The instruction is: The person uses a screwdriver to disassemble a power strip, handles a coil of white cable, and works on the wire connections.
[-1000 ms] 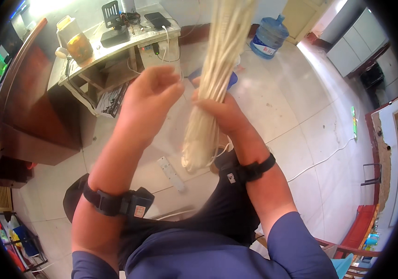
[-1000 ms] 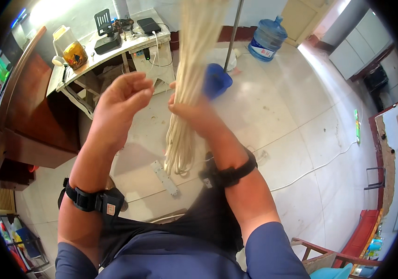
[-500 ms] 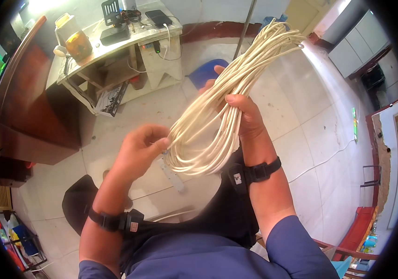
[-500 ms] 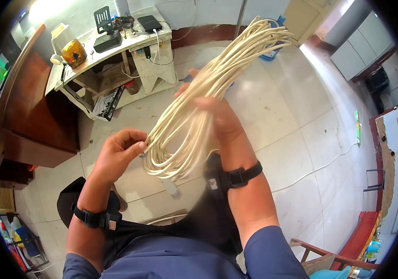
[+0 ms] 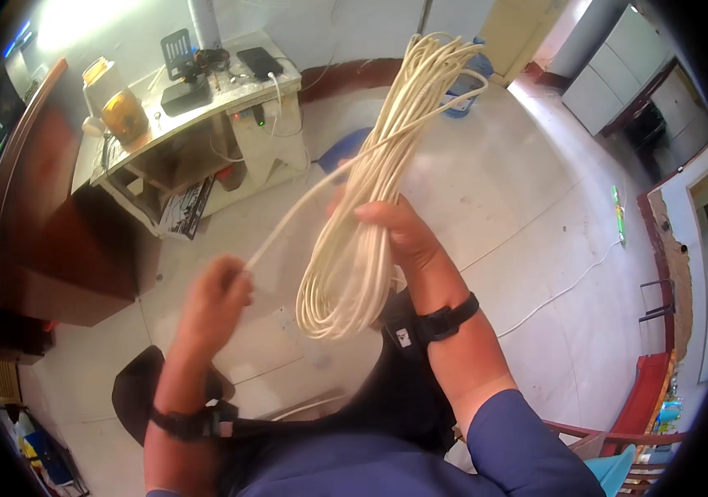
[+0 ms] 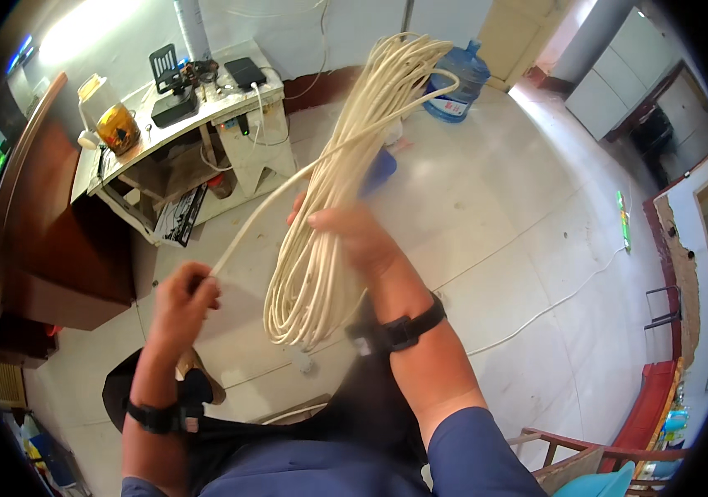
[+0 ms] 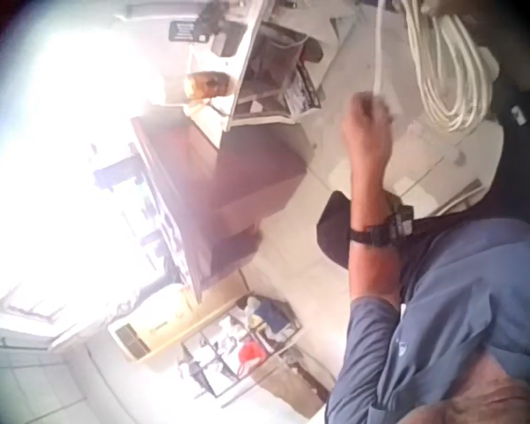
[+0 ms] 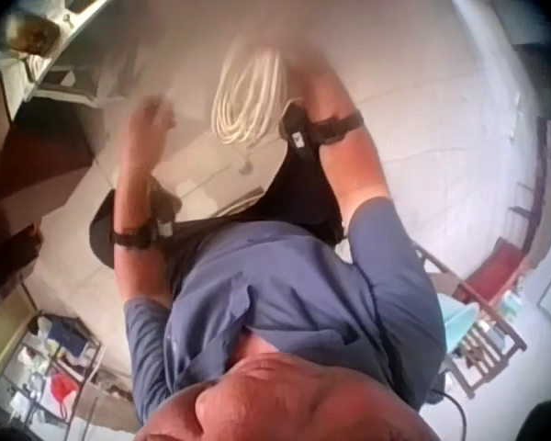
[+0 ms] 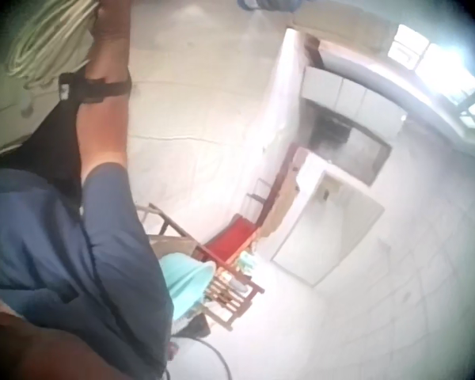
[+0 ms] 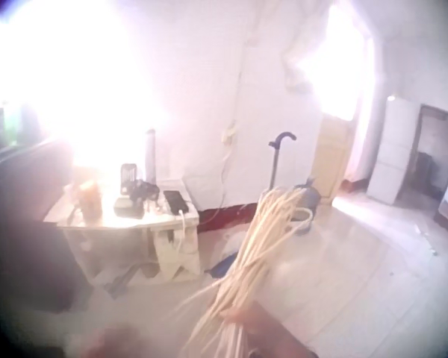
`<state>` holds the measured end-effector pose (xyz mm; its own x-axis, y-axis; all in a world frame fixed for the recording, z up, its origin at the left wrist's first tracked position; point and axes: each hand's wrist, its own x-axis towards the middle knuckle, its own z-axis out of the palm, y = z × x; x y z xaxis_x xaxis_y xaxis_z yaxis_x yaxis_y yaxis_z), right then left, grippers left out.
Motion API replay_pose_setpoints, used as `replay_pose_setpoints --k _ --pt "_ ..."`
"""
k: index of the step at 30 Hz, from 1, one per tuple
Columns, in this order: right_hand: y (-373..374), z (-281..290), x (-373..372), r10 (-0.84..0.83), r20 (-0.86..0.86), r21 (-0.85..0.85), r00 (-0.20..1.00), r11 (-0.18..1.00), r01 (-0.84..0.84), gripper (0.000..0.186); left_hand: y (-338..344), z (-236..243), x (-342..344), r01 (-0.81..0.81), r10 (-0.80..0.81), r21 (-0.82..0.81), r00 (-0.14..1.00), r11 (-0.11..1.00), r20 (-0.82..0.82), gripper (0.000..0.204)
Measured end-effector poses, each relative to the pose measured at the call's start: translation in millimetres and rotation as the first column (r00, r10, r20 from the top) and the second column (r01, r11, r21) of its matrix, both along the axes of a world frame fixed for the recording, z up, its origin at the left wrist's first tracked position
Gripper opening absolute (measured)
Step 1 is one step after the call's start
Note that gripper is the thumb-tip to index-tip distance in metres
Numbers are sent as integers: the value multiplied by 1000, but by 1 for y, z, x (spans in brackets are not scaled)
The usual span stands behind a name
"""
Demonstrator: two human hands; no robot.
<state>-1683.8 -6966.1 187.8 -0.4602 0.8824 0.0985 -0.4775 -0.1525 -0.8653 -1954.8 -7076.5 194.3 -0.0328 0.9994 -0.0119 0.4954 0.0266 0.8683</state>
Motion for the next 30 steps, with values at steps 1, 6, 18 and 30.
replay_pose_setpoints --k 1,6,18,30 --pt "4 -3 2 -1 7 -17 1000 1000 2 70 1 9 -8 -95 94 6 992 995 81 8" --pt "21 -13 14 -159 166 31 973 987 156 58 -2 50 -62 -341 281 238 926 910 254 15" --pt "72 15 136 -636 642 466 428 767 440 48 -48 37 -210 -738 553 284 657 612 513 19" --pt "58 -36 373 -544 770 636 -332 688 349 66 -37 31 -115 -361 343 206 932 910 119 18"
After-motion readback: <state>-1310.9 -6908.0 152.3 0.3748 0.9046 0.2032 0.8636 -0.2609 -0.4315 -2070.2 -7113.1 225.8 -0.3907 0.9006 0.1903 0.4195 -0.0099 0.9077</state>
